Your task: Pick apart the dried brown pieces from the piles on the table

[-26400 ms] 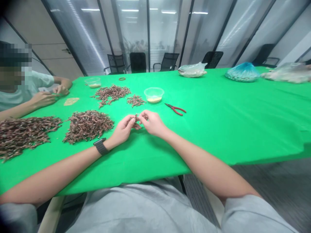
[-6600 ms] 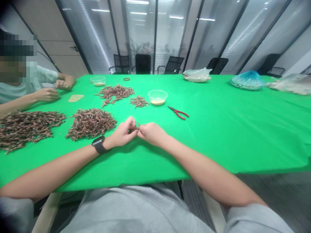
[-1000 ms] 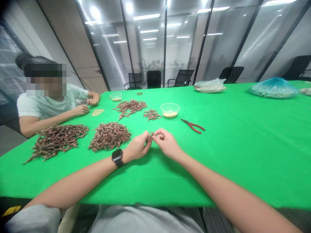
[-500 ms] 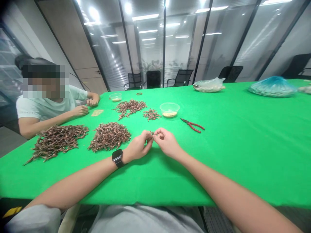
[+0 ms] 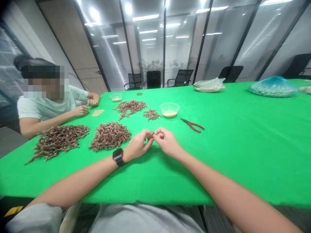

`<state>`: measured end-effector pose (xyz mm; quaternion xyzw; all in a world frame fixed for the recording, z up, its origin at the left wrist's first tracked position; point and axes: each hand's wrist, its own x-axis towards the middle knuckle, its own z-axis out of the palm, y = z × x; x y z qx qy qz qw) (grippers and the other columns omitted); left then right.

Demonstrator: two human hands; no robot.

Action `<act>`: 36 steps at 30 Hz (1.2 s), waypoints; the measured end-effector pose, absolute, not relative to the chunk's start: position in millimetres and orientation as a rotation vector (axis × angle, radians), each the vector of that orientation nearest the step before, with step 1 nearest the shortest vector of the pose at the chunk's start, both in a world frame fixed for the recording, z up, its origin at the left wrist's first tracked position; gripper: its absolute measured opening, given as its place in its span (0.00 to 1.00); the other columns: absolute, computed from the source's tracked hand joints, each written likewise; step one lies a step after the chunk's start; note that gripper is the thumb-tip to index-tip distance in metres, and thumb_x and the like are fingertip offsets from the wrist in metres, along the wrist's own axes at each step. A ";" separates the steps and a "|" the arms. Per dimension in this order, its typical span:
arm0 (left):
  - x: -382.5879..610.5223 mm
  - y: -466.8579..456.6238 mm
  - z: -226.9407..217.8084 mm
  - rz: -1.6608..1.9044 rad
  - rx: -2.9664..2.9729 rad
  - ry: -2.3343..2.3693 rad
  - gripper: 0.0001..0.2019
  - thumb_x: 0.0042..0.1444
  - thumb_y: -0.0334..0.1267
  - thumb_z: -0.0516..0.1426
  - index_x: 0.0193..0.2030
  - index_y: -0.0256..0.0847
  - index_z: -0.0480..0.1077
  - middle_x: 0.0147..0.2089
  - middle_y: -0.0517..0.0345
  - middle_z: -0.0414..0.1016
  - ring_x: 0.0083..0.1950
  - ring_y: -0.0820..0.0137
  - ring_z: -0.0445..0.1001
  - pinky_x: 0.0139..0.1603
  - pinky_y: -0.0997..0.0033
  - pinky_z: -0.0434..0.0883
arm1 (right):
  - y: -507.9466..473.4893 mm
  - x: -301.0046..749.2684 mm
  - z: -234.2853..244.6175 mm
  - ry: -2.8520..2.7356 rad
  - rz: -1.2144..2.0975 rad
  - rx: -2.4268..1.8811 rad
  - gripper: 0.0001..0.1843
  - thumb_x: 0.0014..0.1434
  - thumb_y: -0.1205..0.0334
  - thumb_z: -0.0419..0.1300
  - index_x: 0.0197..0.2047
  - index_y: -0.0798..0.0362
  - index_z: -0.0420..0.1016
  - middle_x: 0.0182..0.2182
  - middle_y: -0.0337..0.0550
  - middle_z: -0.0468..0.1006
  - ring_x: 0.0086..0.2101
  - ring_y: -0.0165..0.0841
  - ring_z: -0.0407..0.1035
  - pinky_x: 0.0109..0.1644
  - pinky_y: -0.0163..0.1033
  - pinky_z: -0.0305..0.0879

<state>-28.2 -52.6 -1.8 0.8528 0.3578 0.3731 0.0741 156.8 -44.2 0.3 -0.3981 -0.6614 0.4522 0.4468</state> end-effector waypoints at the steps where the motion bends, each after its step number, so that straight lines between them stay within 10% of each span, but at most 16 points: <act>1: -28.4 -52.0 -2.1 1.126 2.563 1.080 0.06 0.68 0.38 0.53 0.48 0.41 0.61 0.41 0.51 0.79 0.39 0.66 0.79 0.40 0.67 0.73 | -44.1 156.9 0.0 -1.640 1.120 -0.990 0.16 0.59 0.48 0.62 0.36 0.52 0.67 0.19 0.29 0.63 0.20 0.26 0.53 0.24 0.34 0.48; 36: -207.9 -28.3 84.9 1.530 2.679 1.803 0.10 0.65 0.39 0.53 0.42 0.43 0.77 0.44 0.54 0.82 0.48 0.62 0.78 0.53 0.61 0.73 | -49.5 158.6 4.5 -1.688 1.123 -1.037 0.09 0.59 0.55 0.58 0.40 0.50 0.69 0.18 0.27 0.57 0.18 0.26 0.50 0.23 0.34 0.47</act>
